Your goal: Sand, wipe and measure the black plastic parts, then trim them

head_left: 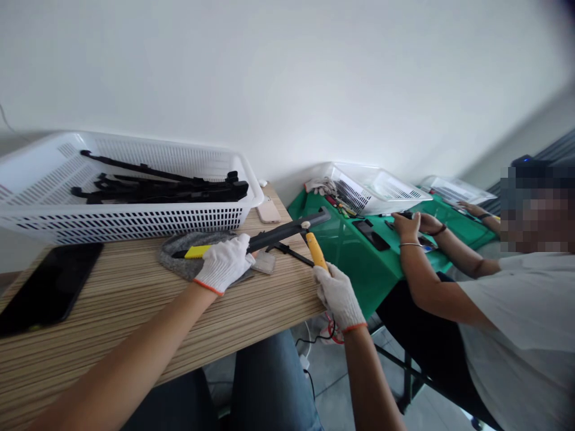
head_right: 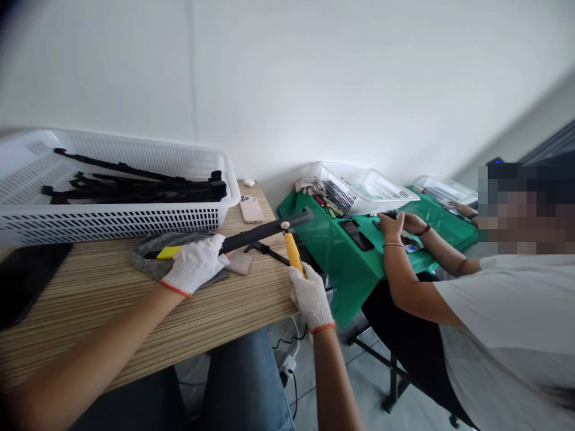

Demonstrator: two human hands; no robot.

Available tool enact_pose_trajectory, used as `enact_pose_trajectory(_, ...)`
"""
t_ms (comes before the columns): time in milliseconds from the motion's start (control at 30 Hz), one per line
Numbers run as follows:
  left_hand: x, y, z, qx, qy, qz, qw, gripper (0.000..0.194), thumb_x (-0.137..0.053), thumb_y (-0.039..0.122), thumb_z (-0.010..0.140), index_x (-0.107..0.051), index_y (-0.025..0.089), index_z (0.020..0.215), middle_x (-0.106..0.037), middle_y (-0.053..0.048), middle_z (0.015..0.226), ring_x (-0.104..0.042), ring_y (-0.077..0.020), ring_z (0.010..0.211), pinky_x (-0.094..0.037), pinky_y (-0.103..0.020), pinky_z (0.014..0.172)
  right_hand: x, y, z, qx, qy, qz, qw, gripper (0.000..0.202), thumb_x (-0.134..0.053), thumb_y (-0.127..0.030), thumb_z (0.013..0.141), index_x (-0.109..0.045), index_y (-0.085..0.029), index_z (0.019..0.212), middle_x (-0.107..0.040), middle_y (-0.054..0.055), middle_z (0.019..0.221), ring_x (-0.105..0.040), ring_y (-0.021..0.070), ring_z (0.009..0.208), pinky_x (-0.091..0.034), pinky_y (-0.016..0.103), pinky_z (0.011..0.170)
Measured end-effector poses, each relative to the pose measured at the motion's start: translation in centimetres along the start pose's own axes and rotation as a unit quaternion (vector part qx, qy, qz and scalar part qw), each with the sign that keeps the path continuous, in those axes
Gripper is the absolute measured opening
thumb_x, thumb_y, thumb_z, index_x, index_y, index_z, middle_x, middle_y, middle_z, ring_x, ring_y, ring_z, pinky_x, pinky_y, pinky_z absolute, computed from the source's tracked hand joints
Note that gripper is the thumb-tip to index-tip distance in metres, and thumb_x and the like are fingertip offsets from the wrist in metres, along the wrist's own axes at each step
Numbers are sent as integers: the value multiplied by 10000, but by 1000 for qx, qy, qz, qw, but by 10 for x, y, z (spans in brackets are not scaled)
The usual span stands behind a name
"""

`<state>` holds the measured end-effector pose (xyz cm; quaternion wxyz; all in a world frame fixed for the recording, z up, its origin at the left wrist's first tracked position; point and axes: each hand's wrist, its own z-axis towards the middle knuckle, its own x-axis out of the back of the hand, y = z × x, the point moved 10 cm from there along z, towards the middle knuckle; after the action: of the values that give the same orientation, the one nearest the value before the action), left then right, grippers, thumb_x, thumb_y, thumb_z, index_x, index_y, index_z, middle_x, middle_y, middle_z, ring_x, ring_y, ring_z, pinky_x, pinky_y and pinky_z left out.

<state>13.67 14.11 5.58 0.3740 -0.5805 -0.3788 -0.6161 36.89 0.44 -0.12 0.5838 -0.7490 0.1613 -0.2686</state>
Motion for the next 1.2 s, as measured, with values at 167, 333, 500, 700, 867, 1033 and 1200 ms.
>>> enact_pose_trajectory(167, 0, 0, 0, 0, 2, 3, 1000, 431, -419, 438, 1015, -649, 130, 1211, -759, -216, 992, -764, -394, 907, -551, -436, 709, 26, -5, 30, -1, 41, 4, 999, 252, -663, -435, 796, -526, -223, 804, -485, -88, 578, -356, 52, 355, -225, 180, 312)
enact_pose_trajectory(333, -2, 0, 0, -1, -2, 4, 1000, 448, -438, 456, 1013, -644, 123, 1230, -757, -218, 984, -763, -389, 912, -544, -425, 707, 41, -15, 57, -11, 69, 3, 998, 195, -644, -357, 836, -517, -214, 800, -518, -72, 617, -337, 37, 357, -207, 160, 308)
enact_pose_trajectory(500, -3, 0, 0, -6, 0, 3, 1000, 438, -417, 451, 1024, -646, 114, 1185, -752, -228, 979, -760, -399, 909, -553, -449, 717, 47, -23, 75, -20, 83, -6, 996, 178, -665, -318, 837, -527, -209, 807, -513, -68, 614, -351, 41, 374, -230, 151, 316)
enact_pose_trajectory(700, -3, 1, 0, -6, -2, -3, 1000, 427, -427, 446, 1015, -651, 125, 1187, -754, -229, 982, -759, -422, 918, -557, -477, 724, 46, -18, 69, -23, 76, -22, 997, 189, -654, -342, 837, -516, -215, 813, -511, -68, 624, -351, 43, 378, -235, 158, 323)
enact_pose_trajectory(867, -4, 1, 0, -3, -4, -7, 1000, 436, -435, 442, 1013, -654, 114, 1200, -752, -242, 978, -756, -437, 927, -557, -491, 725, 40, -12, 46, -30, 51, -49, 997, 181, -601, -365, 847, -502, -221, 798, -508, -71, 613, -343, 47, 364, -212, 179, 327)
enact_pose_trajectory(1033, -4, 1, 2, -4, -4, -10, 1000, 436, -434, 445, 1013, -645, 123, 1216, -757, -233, 981, -760, -420, 923, -565, -486, 734, 21, -16, 16, -26, -11, -84, 996, 196, -618, -392, 813, -522, -232, 757, -413, -97, 525, -349, 77, 368, -239, 218, 351)
enact_pose_trajectory(1200, -4, 1, 3, -3, -4, -11, 1000, 418, -433, 437, 1006, -646, 123, 1183, -760, -234, 989, -760, -424, 922, -569, -494, 734, -12, -22, -13, 28, -101, -151, 983, 274, -600, -398, 817, -686, -184, 965, -552, -48, 624, -481, 130, 497, -380, 258, 471)
